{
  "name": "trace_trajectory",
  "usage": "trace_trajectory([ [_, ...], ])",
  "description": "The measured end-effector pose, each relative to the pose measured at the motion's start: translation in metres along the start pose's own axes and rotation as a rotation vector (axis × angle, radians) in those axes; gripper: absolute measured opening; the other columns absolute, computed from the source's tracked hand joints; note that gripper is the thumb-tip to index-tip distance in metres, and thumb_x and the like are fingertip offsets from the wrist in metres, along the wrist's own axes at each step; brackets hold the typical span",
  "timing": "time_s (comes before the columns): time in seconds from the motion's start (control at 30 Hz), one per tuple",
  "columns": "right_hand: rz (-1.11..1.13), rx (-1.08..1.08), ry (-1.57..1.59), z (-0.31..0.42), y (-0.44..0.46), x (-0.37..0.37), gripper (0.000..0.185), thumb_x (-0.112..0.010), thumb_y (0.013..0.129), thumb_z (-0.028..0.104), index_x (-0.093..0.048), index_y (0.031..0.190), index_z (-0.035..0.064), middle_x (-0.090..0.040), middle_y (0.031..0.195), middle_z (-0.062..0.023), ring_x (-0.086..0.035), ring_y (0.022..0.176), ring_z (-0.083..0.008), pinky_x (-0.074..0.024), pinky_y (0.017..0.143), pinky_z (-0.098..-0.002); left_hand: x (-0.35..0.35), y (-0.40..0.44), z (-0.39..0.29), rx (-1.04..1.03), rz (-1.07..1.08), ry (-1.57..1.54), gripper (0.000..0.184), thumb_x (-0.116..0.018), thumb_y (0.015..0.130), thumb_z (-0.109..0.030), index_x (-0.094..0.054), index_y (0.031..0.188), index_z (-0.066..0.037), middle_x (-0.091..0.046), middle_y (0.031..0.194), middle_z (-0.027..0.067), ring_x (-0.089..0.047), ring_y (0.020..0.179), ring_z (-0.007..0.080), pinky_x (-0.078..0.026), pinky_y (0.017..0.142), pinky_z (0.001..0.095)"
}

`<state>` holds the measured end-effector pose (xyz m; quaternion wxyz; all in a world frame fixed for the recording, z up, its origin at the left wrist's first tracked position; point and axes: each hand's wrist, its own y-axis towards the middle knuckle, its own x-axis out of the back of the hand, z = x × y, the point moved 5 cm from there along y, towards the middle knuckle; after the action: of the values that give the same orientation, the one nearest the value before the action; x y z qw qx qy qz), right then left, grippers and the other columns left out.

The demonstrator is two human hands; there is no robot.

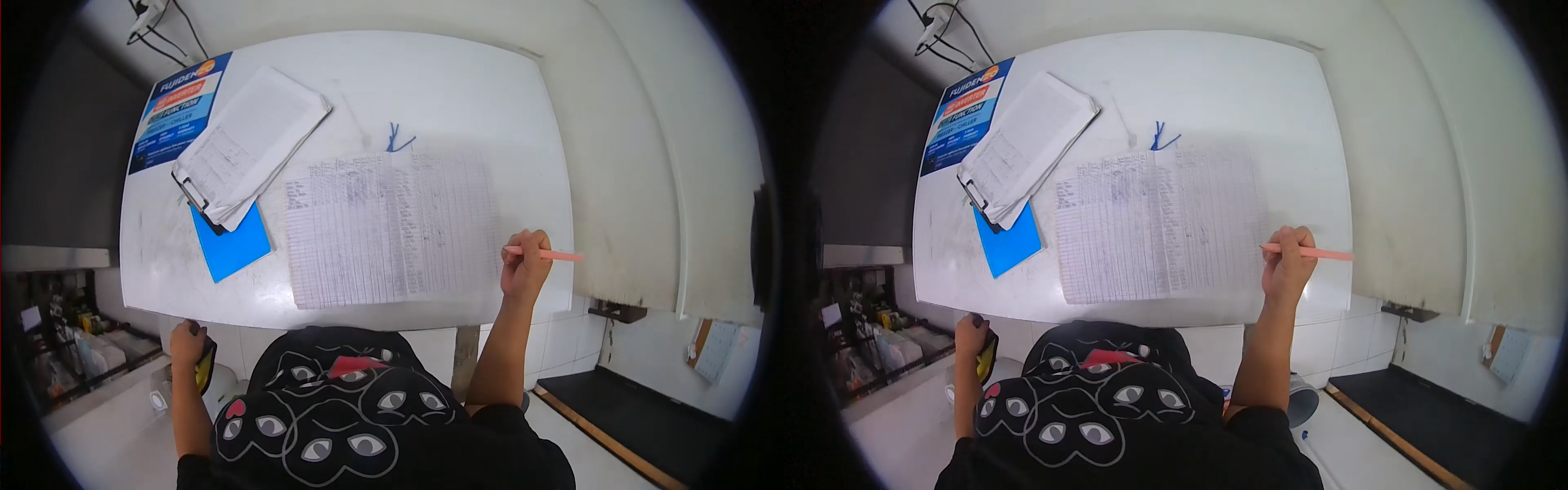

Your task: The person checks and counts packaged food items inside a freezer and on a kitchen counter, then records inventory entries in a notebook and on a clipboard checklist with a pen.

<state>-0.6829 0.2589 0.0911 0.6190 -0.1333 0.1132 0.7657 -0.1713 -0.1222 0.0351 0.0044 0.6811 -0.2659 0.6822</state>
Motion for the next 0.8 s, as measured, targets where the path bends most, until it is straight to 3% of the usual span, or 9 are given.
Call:
trace_trajectory([
  [0.27,0.097,-0.076,-0.015,-0.023,0.045,-0.028,0.030,-0.051,0.083,0.004,-0.033,0.061,0.0116,-0.040,0.050,-0.0017,-0.033,0.044,-0.0076,-0.0273,0.040,-0.0230,0.012,-0.010,-0.028,0.113,-0.031,0.091,0.028,-0.063,0.072,-0.026,-0.060,0.081,0.000,-0.060,0.085,0.0197,-0.057,0.083,0.0372,-0.045,0.074,0.0452],
  [0.6,0.163,-0.080,-0.075,-0.061,0.055,-0.047,0.022,-0.052,0.086,0.007,-0.040,0.067,0.0075,-0.044,0.055,-0.0025,-0.035,0.047,-0.0074,-0.0303,0.043,-0.0214,0.017,0.010,-0.036,0.281,0.125,0.192,0.030,-0.062,0.068,-0.023,-0.065,0.085,0.002,-0.062,0.088,0.0242,-0.060,0.084,0.0384,-0.047,0.076,0.0440],
  [0.8,0.209,-0.072,-0.149,-0.066,0.054,-0.053,0.017,-0.061,0.079,0.001,-0.046,0.071,0.0046,-0.048,0.063,-0.0019,-0.041,0.054,-0.0067,-0.0334,0.048,-0.0198,0.020,0.010,-0.044,0.320,0.079,0.210,0.031,-0.063,0.069,-0.024,-0.064,0.083,0.003,-0.061,0.088,0.0251,-0.060,0.085,0.0382,-0.047,0.077,0.0437],
])
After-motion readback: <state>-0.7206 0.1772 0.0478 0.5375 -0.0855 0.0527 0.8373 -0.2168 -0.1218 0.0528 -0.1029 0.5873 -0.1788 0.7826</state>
